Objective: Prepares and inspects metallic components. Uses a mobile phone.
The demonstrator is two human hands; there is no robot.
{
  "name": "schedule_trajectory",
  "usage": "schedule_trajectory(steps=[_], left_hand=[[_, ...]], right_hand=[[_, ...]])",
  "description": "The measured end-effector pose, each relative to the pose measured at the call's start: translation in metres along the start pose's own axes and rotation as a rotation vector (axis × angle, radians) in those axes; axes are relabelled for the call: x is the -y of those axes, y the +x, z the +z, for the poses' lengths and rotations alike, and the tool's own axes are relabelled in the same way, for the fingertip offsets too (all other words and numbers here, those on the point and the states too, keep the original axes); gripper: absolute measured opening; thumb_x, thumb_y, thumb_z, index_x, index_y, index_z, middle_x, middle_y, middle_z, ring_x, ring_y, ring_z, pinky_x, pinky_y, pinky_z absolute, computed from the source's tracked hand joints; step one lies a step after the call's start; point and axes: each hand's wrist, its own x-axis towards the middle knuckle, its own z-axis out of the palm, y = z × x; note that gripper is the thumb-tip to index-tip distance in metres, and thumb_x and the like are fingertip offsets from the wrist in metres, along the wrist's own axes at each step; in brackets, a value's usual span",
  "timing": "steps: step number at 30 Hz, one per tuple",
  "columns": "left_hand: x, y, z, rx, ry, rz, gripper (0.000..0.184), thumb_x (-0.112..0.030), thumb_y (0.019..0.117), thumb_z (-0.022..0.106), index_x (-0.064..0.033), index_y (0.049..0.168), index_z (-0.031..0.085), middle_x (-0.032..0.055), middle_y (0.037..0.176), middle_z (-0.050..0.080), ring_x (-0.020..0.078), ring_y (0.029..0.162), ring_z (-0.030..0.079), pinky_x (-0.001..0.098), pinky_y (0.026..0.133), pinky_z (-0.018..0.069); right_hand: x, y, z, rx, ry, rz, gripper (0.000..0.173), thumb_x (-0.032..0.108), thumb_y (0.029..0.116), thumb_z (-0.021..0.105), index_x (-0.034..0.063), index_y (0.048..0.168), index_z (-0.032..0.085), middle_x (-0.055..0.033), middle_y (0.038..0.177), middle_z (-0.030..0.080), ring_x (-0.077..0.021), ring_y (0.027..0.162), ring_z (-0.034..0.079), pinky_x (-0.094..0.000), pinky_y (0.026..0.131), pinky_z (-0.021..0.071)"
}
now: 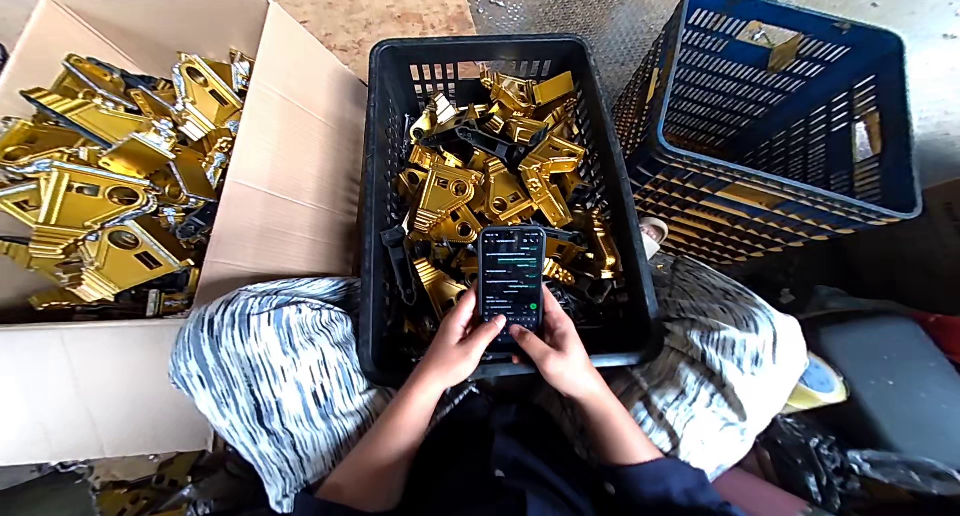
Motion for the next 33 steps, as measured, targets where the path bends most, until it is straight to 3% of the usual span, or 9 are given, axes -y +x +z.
schedule_trajectory(steps=[4, 10, 15, 20, 23, 28, 33], left_hand=[[-0.0008, -0.0006, -0.0001, -0.028, -0.018, -0.017, 0.054, -0.008, 0.1007, 0.051, 0.0040, 0.151, 0.036, 0.0127, 0.132, 0.063, 0.0154, 0.118, 0.064, 0.0327, 0.104, 0.0535], [-0.0020, -0.0011, -0.0022, 0.018, -0.100, -0.030, 0.059, -0.002, 0.0950, 0.048, 0.0037, 0.152, 0.033, 0.0128, 0.130, 0.063, 0.0156, 0.116, 0.065, 0.0338, 0.102, 0.0539], [-0.0074, -0.0011, -0.0018, 0.029, -0.192, -0.084, 0.062, 0.002, 0.0921, 0.043, 0.0020, 0.153, 0.031, 0.0120, 0.135, 0.061, 0.0151, 0.119, 0.063, 0.0331, 0.104, 0.0525], [-0.0051, -0.0013, -0.0024, 0.050, -0.157, -0.046, 0.060, 0.002, 0.0946, 0.043, 0.0046, 0.153, 0.031, 0.0128, 0.134, 0.062, 0.0148, 0.119, 0.063, 0.0328, 0.104, 0.0524], [-0.0031, -0.0013, -0.0025, -0.003, -0.117, -0.043, 0.050, -0.009, 0.1034, 0.042, 0.0019, 0.152, 0.038, 0.0118, 0.137, 0.060, 0.0162, 0.122, 0.062, 0.0354, 0.106, 0.0515], [-0.0027, -0.0011, -0.0014, -0.046, -0.075, -0.043, 0.043, -0.013, 0.1070, 0.041, 0.0013, 0.147, 0.044, 0.0106, 0.132, 0.063, 0.0152, 0.118, 0.064, 0.0347, 0.104, 0.0533], [-0.0019, -0.0015, -0.0033, 0.052, -0.146, 0.003, 0.054, -0.001, 0.0948, 0.046, 0.0057, 0.147, 0.038, 0.0116, 0.129, 0.064, 0.0155, 0.116, 0.065, 0.0349, 0.103, 0.0536]], right_hand=[[-0.0045, 0.0006, -0.0049, 0.067, 0.055, -0.019, 0.069, -0.004, 0.0934, 0.047, 0.0016, 0.158, 0.025, -0.0150, 0.123, 0.067, -0.0219, 0.095, 0.073, -0.0330, 0.066, 0.0638], [-0.0021, 0.0004, -0.0053, 0.078, 0.021, -0.011, 0.078, -0.006, 0.0882, 0.053, 0.0004, 0.159, 0.021, -0.0138, 0.121, 0.068, -0.0191, 0.090, 0.073, -0.0302, 0.066, 0.0631], [-0.0079, 0.0018, -0.0086, 0.093, 0.149, 0.004, 0.070, -0.006, 0.0931, 0.040, 0.0049, 0.160, 0.022, -0.0169, 0.126, 0.066, -0.0241, 0.098, 0.072, -0.0354, 0.067, 0.0635], [-0.0011, 0.0006, -0.0032, 0.012, 0.061, 0.015, 0.063, 0.001, 0.0967, 0.055, 0.0015, 0.155, 0.031, -0.0144, 0.118, 0.069, -0.0208, 0.089, 0.073, -0.0307, 0.062, 0.0629], [-0.0006, 0.0007, -0.0024, 0.001, 0.048, 0.019, 0.059, 0.002, 0.0968, 0.056, 0.0009, 0.152, 0.034, -0.0140, 0.117, 0.069, -0.0207, 0.089, 0.073, -0.0307, 0.061, 0.0630], [-0.0059, 0.0011, -0.0042, 0.008, 0.150, 0.032, 0.051, 0.004, 0.1006, 0.041, 0.0025, 0.152, 0.036, -0.0156, 0.122, 0.067, -0.0242, 0.096, 0.072, -0.0360, 0.064, 0.0637], [-0.0074, 0.0026, -0.0046, -0.020, 0.213, 0.054, 0.043, 0.013, 0.1082, 0.029, 0.0033, 0.148, 0.042, -0.0164, 0.117, 0.068, -0.0247, 0.092, 0.073, -0.0370, 0.063, 0.0628]])
